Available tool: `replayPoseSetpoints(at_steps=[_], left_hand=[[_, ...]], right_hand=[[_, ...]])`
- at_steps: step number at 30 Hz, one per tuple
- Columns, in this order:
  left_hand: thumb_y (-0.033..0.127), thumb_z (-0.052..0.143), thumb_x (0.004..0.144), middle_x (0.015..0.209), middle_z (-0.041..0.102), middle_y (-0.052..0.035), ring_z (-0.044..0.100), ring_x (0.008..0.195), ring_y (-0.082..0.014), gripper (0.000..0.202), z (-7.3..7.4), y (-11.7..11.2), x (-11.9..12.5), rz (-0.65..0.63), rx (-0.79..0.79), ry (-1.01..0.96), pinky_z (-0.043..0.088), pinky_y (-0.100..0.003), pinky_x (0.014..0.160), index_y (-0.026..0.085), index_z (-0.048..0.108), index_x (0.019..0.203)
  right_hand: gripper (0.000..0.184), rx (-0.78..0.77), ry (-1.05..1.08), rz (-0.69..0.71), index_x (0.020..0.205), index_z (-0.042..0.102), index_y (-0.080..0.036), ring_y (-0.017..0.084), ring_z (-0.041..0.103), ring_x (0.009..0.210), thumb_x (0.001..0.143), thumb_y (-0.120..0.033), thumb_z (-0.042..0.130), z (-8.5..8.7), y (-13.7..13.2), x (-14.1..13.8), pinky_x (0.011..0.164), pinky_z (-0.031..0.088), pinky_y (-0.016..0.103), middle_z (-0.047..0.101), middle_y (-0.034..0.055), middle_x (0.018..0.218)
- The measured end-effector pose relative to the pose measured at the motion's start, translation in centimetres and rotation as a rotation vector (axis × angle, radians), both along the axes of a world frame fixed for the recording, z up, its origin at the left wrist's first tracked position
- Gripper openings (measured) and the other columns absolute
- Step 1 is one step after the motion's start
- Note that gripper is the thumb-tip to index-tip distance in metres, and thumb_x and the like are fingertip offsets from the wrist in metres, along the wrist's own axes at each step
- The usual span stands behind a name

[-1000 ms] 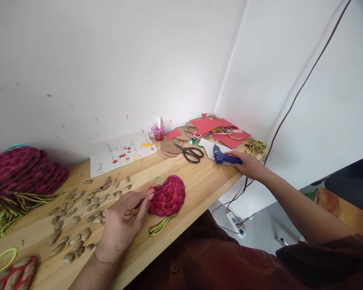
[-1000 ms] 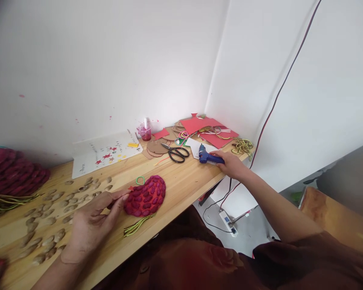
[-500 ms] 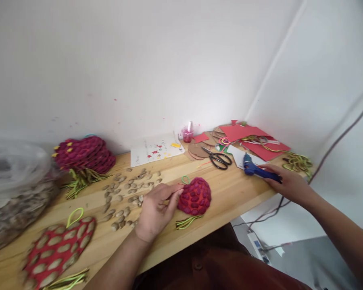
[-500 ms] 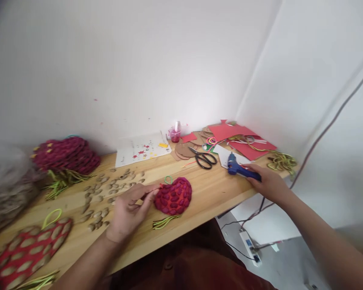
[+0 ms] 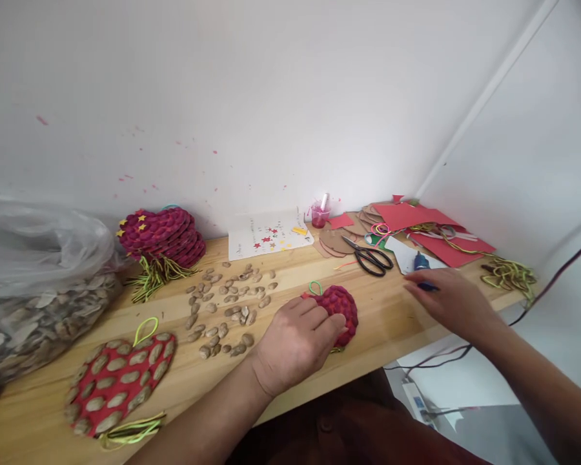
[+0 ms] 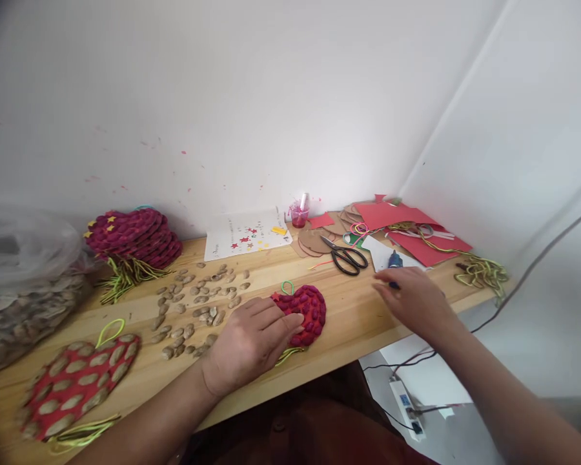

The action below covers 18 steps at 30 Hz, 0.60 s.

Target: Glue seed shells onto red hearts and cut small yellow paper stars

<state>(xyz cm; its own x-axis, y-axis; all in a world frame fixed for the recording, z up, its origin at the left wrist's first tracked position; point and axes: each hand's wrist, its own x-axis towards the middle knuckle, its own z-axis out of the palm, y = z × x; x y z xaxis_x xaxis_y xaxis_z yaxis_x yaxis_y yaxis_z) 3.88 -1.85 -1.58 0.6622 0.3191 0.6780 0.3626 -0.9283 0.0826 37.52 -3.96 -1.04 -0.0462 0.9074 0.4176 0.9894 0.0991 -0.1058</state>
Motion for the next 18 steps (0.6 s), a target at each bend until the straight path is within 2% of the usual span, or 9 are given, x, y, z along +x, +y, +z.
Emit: replayPoseSetpoints(at_steps=[4,7,9,11,14,15,18], left_hand=[[0.026,0.060,0.092,0.071,0.064,-0.0021,0.055,0.065,-0.0172,0.013,-1.5,0.7,-0.4,0.014,-0.077,-0.060,0.045,-0.032,0.062,0.017,0.068,0.087],[0.027,0.060,0.092,0.070,0.065,-0.0020,0.055,0.065,-0.0167,0.015,-2.2,1.1,-1.0,0.051,-0.130,-0.089,0.043,-0.032,0.062,0.018,0.067,0.082],[0.027,0.060,0.092,0.070,0.065,-0.0019,0.055,0.065,-0.0165,0.015,-2.3,1.2,-1.2,0.062,-0.148,-0.101,0.043,-0.032,0.063,0.018,0.067,0.082],[0.026,0.060,0.092,0.070,0.064,-0.0016,0.054,0.065,-0.0163,0.015,-2.2,1.3,-1.3,0.065,-0.155,-0.109,0.043,-0.031,0.063,0.018,0.067,0.082],[0.026,0.060,0.092,0.069,0.064,-0.0014,0.054,0.065,-0.0165,0.014,-2.3,1.4,-1.2,0.067,-0.158,-0.109,0.042,-0.031,0.062,0.018,0.067,0.082],[0.026,0.060,0.092,0.069,0.064,-0.0014,0.054,0.065,-0.0165,0.014,-2.3,1.4,-1.2,0.072,-0.159,-0.108,0.042,-0.031,0.062,0.018,0.068,0.083],[0.027,0.060,0.092,0.070,0.064,-0.0014,0.054,0.065,-0.0167,0.015,-2.5,1.5,-1.4,0.088,-0.158,-0.099,0.042,-0.032,0.062,0.018,0.067,0.083]], right_hand=[[0.024,-0.213,0.187,0.186,0.083,0.073,-0.020,0.025,0.068,0.083,0.087,-0.037,0.057,0.5,4.0,-5.8,0.072,0.050,0.035,0.076,0.0082,0.086],[0.022,-0.261,0.205,0.225,0.090,0.074,-0.019,0.019,0.069,0.077,0.090,-0.032,0.056,0.5,8.5,-9.1,0.069,0.051,0.029,0.077,0.0057,0.090],[0.021,-0.281,0.189,0.234,0.095,0.074,-0.018,0.017,0.069,0.082,0.092,-0.028,0.055,0.6,11.9,-11.0,0.073,0.052,0.027,0.077,0.0053,0.094],[0.020,-0.294,0.146,0.223,0.100,0.072,-0.016,0.018,0.069,0.087,0.093,-0.026,0.056,0.8,15.0,-12.7,0.078,0.053,0.028,0.076,0.0067,0.098],[0.027,-0.298,0.053,0.189,0.117,0.064,-0.014,0.022,0.066,0.100,0.096,-0.030,0.057,1.0,18.7,-14.8,0.087,0.054,0.040,0.068,0.0100,0.115],[0.033,-0.309,0.021,0.182,0.122,0.060,-0.015,0.023,0.064,0.103,0.095,-0.034,0.060,1.0,19.6,-15.4,0.088,0.055,0.044,0.063,0.0100,0.122],[0.037,-0.359,-0.057,0.155,0.126,0.058,-0.015,0.024,0.063,0.106,0.094,-0.034,0.062,0.9,21.2,-16.5,0.088,0.055,0.045,0.060,0.0117,0.126]])
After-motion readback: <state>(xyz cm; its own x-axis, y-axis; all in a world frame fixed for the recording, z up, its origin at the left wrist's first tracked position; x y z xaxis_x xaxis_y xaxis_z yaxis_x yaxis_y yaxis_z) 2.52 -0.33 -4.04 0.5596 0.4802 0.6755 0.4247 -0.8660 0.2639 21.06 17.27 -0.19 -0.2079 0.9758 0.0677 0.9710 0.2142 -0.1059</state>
